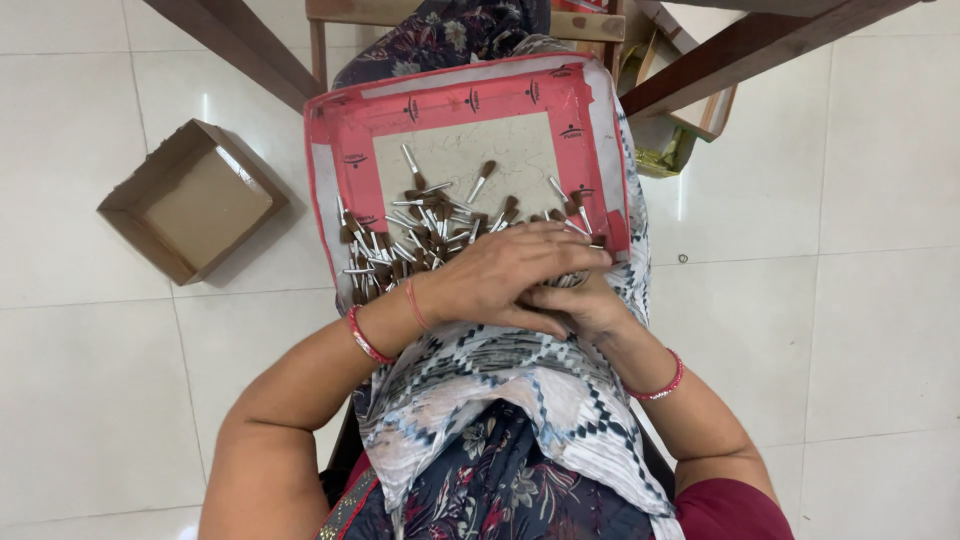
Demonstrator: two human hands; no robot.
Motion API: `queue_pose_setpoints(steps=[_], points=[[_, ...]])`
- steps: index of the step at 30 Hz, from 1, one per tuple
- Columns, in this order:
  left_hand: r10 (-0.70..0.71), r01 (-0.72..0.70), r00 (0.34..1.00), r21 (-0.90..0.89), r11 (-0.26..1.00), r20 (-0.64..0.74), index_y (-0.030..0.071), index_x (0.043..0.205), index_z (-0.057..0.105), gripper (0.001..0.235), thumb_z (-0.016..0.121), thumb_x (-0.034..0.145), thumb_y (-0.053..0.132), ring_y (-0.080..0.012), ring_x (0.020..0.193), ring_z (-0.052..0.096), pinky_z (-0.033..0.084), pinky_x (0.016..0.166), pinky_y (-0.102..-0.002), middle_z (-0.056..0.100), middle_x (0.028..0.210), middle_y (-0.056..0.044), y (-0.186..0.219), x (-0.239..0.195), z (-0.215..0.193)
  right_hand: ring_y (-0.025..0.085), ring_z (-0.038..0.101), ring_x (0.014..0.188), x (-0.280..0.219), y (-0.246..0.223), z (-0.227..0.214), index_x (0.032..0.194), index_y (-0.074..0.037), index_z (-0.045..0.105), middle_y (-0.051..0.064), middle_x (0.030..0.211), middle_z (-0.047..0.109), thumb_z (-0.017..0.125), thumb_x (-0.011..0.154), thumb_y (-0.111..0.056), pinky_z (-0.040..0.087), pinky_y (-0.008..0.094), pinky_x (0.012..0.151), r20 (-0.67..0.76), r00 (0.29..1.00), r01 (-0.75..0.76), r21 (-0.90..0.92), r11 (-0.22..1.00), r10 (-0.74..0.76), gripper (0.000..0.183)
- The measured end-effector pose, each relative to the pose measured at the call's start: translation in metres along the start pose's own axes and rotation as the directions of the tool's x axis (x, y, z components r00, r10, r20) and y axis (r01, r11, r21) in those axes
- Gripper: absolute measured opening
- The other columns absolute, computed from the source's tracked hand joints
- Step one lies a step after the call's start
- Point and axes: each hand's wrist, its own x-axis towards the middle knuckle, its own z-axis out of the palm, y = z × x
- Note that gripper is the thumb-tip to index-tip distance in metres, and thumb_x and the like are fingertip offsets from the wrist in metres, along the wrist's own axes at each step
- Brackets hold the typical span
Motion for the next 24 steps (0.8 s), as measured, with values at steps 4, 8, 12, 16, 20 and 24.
queue_pose_setpoints(steps=[4,8,12,16,20,24], points=[[-0.3,0.286,0.947,-0.123,0.95,-0.114,0.006,0.135,0.06,0.05,0.076,0.096,0.032,-0.0284,0.121,0.066,0.055,0.104,-0.041,0.068,0.132,-0.013,-0.045,-0.014,-0.019,0.024,0.07,0.103,0.009,-0.017,-0.021,0.131,0.0,0.059,0.013,0.115,0.07,0.076,0.084,0.001,0.061,0.037,0.089,-0.088,0.991,0.102,0.056,0.993,-0.097,0.05],[-0.474,0.538,0.843,0.433,0.723,-0.255,0.005,0.11,0.068,0.025,0.073,0.088,0.015,-0.0365,0.099,0.069,0.057,0.085,-0.046,0.07,0.101,-0.014,-0.095,-0.042,0.007,0.022,0.073,0.095,0.023,-0.027,-0.017,0.12,0.0,0.068,0.011,0.104,0.074,0.078,0.09,-0.003,0.062,0.038,0.086,-0.317,0.942,0.172,0.164,0.971,-0.113,0.031],[-0.53,0.566,0.819,0.155,0.81,-0.222,0.007,0.104,0.073,0.022,0.076,0.082,0.009,-0.0328,0.084,0.071,0.058,0.075,-0.044,0.073,0.092,-0.014,-0.093,-0.036,0.0,0.02,0.072,0.098,0.039,-0.014,-0.007,0.12,-0.004,0.067,0.006,0.106,0.074,0.083,0.089,-0.006,0.062,0.038,0.089,-0.368,0.921,0.21,0.189,0.959,-0.129,0.035],[-0.502,0.459,0.842,-0.226,0.859,-0.198,0.005,0.109,0.069,0.02,0.076,0.09,0.005,-0.0211,0.082,0.078,0.062,0.074,-0.035,0.076,0.095,-0.009,-0.04,-0.009,-0.03,0.019,0.073,0.099,0.048,-0.02,0.022,0.12,-0.004,0.067,0.006,0.107,0.075,0.083,0.088,-0.01,0.062,0.037,0.091,-0.323,0.939,0.202,0.235,0.951,-0.12,0.036],[-0.451,0.415,0.851,-0.18,0.892,-0.27,0.003,0.111,0.063,0.025,0.076,0.09,0.001,-0.0195,0.086,0.078,0.062,0.074,-0.03,0.075,0.096,-0.01,-0.015,-0.001,-0.045,0.02,0.074,0.1,0.059,-0.014,0.027,0.119,-0.004,0.068,0.008,0.109,0.075,0.081,0.088,-0.01,0.062,0.038,0.091,-0.238,0.959,0.223,0.314,0.923,-0.151,0.035],[-0.443,0.415,0.844,-0.155,0.896,-0.302,0.002,0.116,0.061,0.026,0.075,0.094,-0.001,-0.0201,0.089,0.078,0.064,0.076,-0.03,0.074,0.1,-0.011,-0.008,0.0,-0.062,0.023,0.071,0.102,0.054,-0.009,-0.005,0.124,0.0,0.068,0.012,0.112,0.072,0.08,0.094,-0.005,0.062,0.04,0.094,-0.272,0.942,0.278,0.303,0.912,-0.197,0.033]])
